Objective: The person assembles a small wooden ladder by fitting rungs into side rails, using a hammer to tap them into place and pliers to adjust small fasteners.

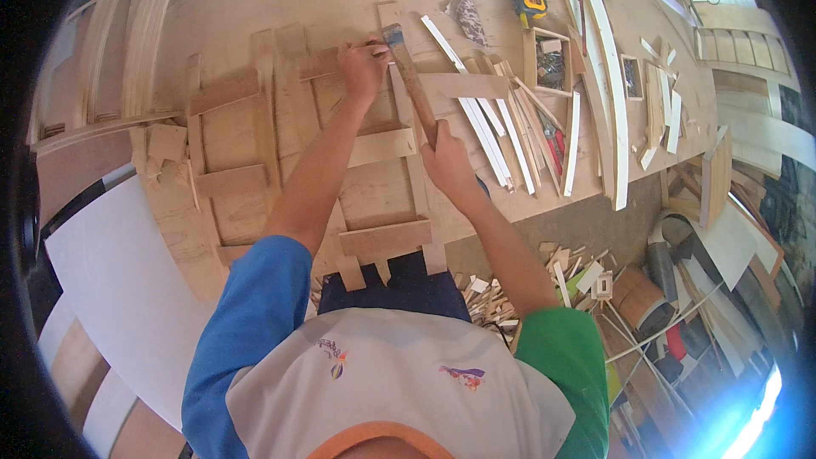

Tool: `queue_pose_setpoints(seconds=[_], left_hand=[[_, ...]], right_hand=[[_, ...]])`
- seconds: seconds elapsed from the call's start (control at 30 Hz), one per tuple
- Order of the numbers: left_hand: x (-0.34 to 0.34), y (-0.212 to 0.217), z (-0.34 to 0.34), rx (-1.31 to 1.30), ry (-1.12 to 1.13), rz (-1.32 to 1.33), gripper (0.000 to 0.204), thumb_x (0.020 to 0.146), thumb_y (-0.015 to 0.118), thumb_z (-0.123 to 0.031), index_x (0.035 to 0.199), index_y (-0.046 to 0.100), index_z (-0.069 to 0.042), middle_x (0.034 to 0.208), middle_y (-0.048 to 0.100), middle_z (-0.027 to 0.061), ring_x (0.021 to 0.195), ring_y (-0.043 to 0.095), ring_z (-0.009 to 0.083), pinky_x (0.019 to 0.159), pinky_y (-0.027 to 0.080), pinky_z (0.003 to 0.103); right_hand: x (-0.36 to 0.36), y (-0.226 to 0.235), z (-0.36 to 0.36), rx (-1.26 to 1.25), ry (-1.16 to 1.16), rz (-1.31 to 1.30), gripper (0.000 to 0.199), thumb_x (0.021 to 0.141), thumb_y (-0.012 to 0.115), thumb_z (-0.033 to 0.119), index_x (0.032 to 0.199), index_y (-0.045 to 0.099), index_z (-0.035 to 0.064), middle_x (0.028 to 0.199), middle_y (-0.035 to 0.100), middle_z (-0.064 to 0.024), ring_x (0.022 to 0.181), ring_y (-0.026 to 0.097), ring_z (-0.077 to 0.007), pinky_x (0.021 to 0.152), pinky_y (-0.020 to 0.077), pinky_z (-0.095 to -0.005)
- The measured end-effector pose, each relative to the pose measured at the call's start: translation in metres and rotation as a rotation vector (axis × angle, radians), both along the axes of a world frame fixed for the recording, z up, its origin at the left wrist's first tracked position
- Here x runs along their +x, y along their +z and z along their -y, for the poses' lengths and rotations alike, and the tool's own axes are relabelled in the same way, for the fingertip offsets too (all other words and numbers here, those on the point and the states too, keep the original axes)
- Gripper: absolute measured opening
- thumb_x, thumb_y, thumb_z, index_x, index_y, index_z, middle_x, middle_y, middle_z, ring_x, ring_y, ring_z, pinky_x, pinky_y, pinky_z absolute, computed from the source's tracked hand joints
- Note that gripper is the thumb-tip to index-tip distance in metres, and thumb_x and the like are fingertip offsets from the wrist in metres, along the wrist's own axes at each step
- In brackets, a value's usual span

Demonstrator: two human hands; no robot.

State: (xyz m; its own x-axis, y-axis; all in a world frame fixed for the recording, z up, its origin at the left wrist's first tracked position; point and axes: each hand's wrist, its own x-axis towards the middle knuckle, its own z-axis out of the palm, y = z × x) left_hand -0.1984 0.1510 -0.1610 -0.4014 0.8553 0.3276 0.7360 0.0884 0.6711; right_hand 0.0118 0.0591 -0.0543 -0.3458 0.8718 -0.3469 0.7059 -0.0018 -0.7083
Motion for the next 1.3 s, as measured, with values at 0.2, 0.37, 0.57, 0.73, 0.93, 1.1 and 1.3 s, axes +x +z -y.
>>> queue_pose_setpoints(seconds=[0.2,0.37,0.57,0.73,0.93,1.1,1.3], left_hand=[[0.004,0.008,0.001,-0.003,-0.013,-0.021,0.013,0.07,0.076,-0.024,0.078,0.076,-0.014,0.084,0.072,0.0046,0.087,0.065,0.0188,0.083,0.038,0.037],[-0.002,0.003,-0.003,-0.01,-0.049,0.013,0.014,0.071,0.076,-0.027,0.077,0.076,-0.014,0.085,0.072,0.0053,0.084,0.065,0.0207,0.081,0.038,0.037],[-0.001,0.001,-0.001,0.019,-0.026,0.026,0.014,0.07,0.076,-0.028,0.074,0.076,-0.015,0.083,0.072,0.0049,0.082,0.066,0.0207,0.079,0.039,0.039],[-0.002,-0.003,0.0,0.004,-0.056,-0.004,0.012,0.072,0.076,-0.027,0.076,0.077,-0.016,0.083,0.072,0.0041,0.083,0.066,0.0215,0.08,0.038,0.039],[-0.002,0.007,0.002,-0.054,-0.086,-0.029,0.012,0.073,0.076,-0.027,0.076,0.077,-0.016,0.083,0.072,0.0022,0.086,0.065,0.0195,0.081,0.038,0.039],[-0.002,0.007,0.004,-0.084,-0.059,-0.048,0.012,0.075,0.075,-0.029,0.078,0.077,-0.018,0.083,0.072,0.0008,0.087,0.064,0.0177,0.083,0.037,0.039],[-0.006,0.003,0.0,-0.057,-0.075,-0.038,0.014,0.078,0.072,-0.032,0.081,0.077,-0.019,0.084,0.072,0.002,0.091,0.065,0.0162,0.084,0.038,0.039]], right_hand=[[-0.001,0.015,0.003,0.014,-0.044,-0.033,0.027,0.086,0.054,0.012,0.102,0.041,-0.0054,0.069,0.056,-0.032,0.069,0.057,-0.0516,0.06,0.0444,-0.0547],[-0.003,0.007,0.0,-0.143,-0.078,-0.06,0.03,0.088,0.055,0.014,0.106,0.041,-0.0053,0.073,0.058,-0.0326,0.072,0.058,-0.0516,0.064,0.0446,-0.0561],[0.004,-0.008,0.009,0.026,-0.021,-0.05,0.037,0.092,0.055,0.014,0.12,0.039,-0.0026,0.066,0.058,-0.0231,0.058,0.062,-0.0367,0.05,0.0472,-0.045],[-0.003,0.013,0.009,0.035,-0.03,-0.088,0.046,0.09,0.054,0.013,0.127,0.031,-0.0021,0.079,0.058,-0.0354,0.077,0.058,-0.0536,0.065,0.0447,-0.0587],[0.0,0.007,0.011,0.117,0.0,0.016,0.052,0.092,0.056,0.018,0.133,0.03,-0.0002,0.082,0.06,-0.0345,0.078,0.059,-0.0526,0.064,0.045,-0.0558],[-0.002,0.013,0.007,0.103,0.027,0.093,0.047,0.089,0.054,0.012,0.128,0.031,-0.0007,0.076,0.059,-0.0346,0.075,0.058,-0.0531,0.064,0.0455,-0.0581],[0.001,0.015,0.001,0.209,0.043,0.041,0.046,0.09,0.055,0.014,0.128,0.033,0.0019,0.076,0.059,-0.0353,0.075,0.058,-0.0535,0.064,0.0453,-0.0578]])
